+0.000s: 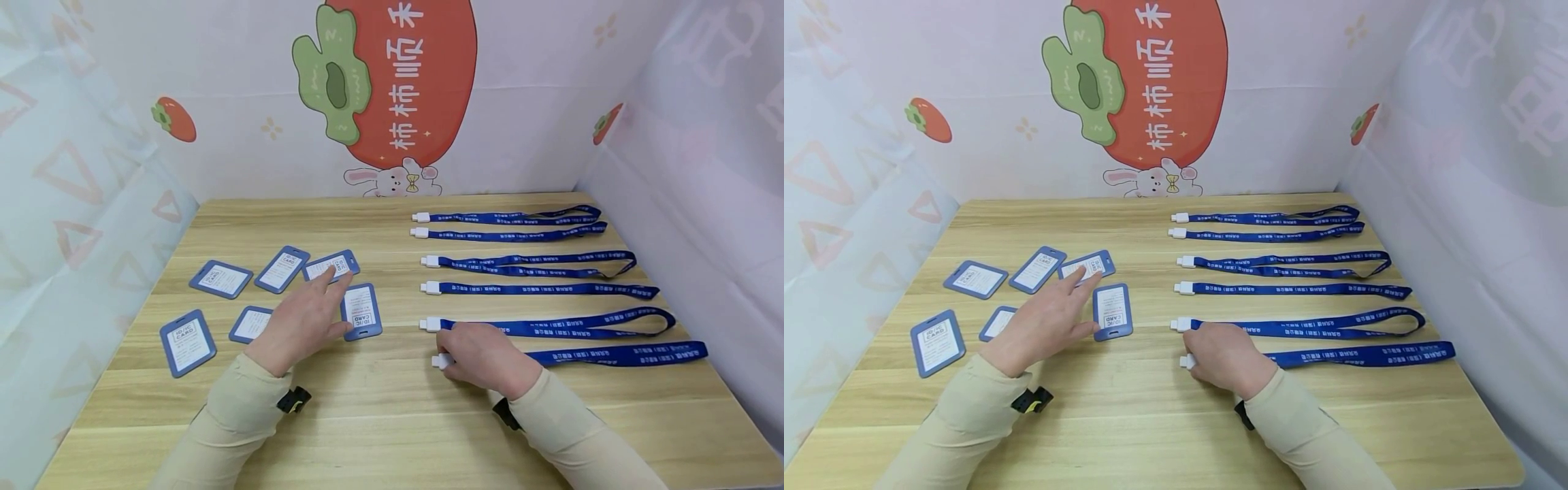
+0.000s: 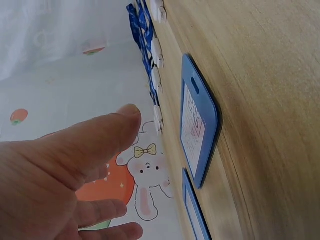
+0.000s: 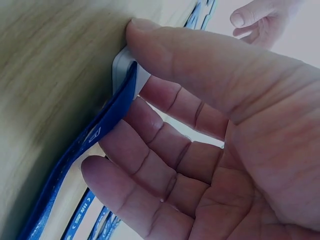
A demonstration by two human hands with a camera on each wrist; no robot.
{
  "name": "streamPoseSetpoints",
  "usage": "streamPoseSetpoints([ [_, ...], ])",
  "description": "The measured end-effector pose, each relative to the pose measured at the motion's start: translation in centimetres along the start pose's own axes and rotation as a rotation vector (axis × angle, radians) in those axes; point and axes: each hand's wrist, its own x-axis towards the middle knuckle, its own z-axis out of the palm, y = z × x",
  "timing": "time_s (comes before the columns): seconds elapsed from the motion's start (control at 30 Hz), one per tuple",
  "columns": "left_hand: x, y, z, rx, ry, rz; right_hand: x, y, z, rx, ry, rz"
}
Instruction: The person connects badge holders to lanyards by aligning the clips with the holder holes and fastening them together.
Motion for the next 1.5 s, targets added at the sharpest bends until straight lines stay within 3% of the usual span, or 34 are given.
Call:
streamPoseSetpoints([
  [0.13,0.2,0.2,0.2,0.012,0.006,0.022,0.2,-0.2,0.0,-0.003,-0.002,0.003],
  [0.4,0.9,0.7,0.3,-0.006,-0.045,0.024,0.4,-0.4,0.1,0.006,0.012,-0.005],
  [0.57,1.5,1.0,0.5,0.019,-0.081,0.054,0.4,-0.5,0.1,0.005,0.017,-0.012],
  [1.0,1.9,1.0,1.7,0.094,-0.091,0.150,0.5,-0.6,0.1,0.004,0.019,-0.006],
  [1.5,1.9,1.2,2.3,0.097,-0.197,0.150,0.5,-0.6,0.0,0.002,0.034,-0.026],
])
